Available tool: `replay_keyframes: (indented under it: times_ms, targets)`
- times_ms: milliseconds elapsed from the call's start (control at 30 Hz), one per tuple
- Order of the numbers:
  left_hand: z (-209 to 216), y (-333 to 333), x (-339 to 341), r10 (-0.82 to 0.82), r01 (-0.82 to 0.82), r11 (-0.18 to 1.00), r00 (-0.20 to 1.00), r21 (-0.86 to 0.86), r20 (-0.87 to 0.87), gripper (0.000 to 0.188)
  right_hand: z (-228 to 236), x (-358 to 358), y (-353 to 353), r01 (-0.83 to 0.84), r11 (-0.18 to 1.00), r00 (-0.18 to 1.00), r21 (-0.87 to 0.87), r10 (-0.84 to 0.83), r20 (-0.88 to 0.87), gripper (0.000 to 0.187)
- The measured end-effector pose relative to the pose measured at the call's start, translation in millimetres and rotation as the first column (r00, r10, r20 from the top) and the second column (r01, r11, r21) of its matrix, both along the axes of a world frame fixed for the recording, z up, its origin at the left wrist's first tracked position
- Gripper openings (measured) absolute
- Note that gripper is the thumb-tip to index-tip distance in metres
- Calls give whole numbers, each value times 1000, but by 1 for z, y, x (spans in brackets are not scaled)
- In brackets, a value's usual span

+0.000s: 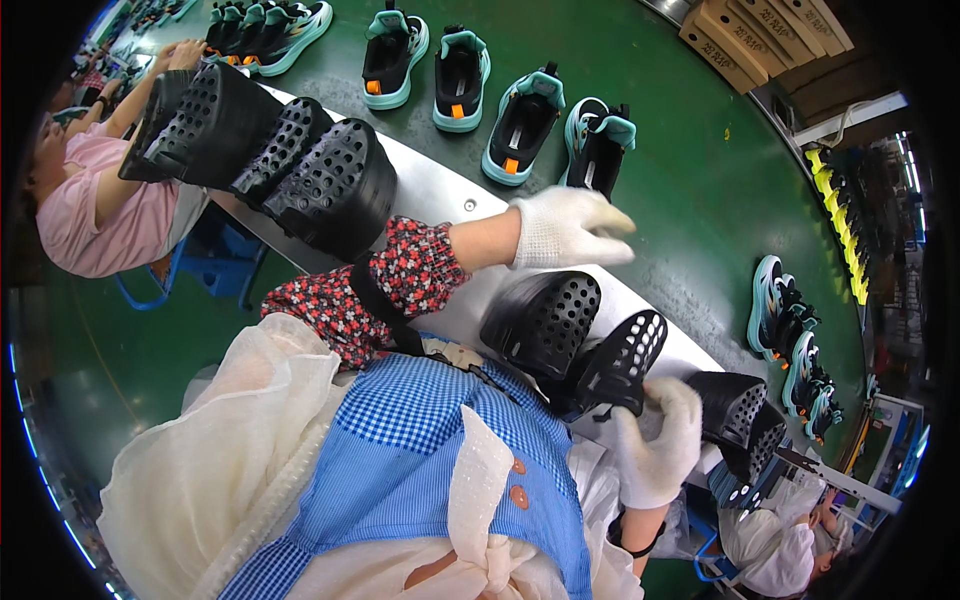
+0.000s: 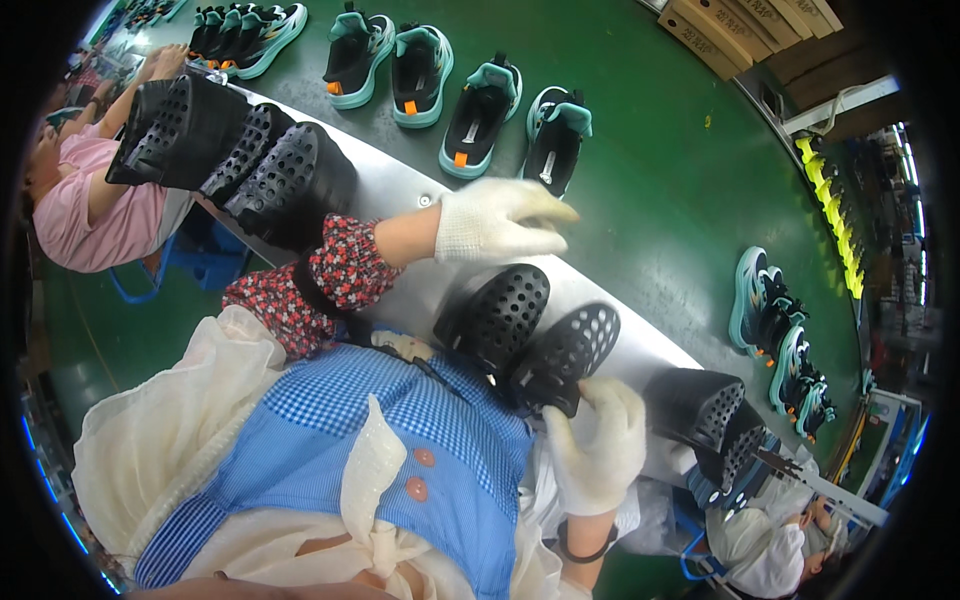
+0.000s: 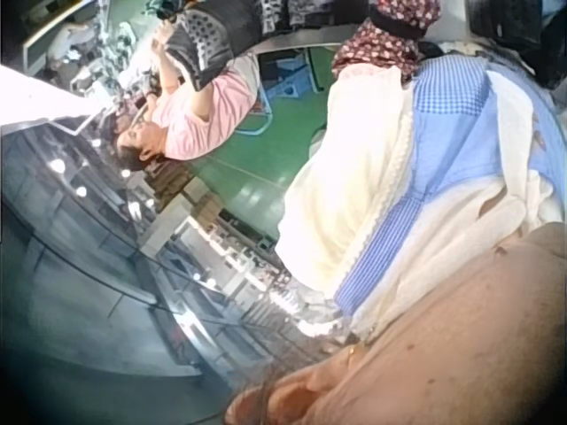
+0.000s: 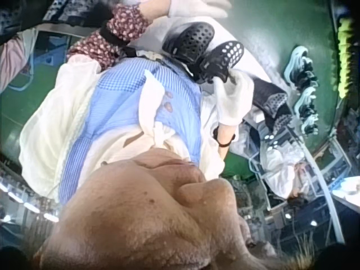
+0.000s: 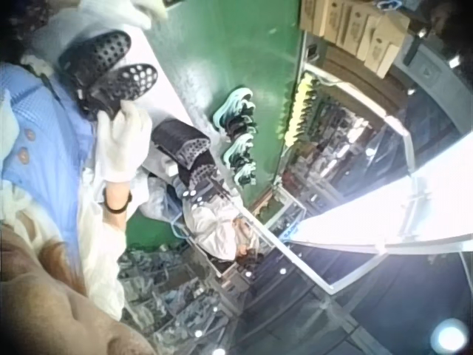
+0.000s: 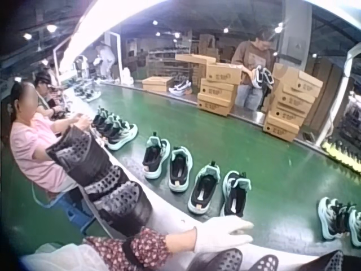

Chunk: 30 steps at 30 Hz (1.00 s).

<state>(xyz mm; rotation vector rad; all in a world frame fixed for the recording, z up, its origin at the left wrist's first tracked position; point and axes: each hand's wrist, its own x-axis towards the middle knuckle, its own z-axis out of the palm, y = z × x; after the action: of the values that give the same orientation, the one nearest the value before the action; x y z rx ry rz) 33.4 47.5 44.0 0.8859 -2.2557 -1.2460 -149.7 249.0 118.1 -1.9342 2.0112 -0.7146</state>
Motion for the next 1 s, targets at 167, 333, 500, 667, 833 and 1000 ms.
replay_keyframes:
  times_ms: [167,333,500,667,833,1000]
  targets:
    - [5,14,3,-38,386,473,907,792,-419,52,15,17,-50,-307,938,952,-160,300,-65,45]
    - [-3,16,9,256,552,370,713,748,-653,53,13,18,-81,-356,918,934,-173,357,-29,47]
    - [-9,3,10,340,311,625,718,716,-608,45,4,25,-109,-239,969,963,60,229,145,50]
    - [-12,3,8,408,197,698,681,688,-608,32,-2,27,-126,-68,957,997,283,55,51,40]
    - [-21,-4,9,435,250,622,677,742,-593,31,-5,31,-139,-27,966,993,258,55,-102,35]
    - [-22,-29,18,155,-164,975,985,149,74,48,-16,16,-165,5,954,998,300,14,-61,40]
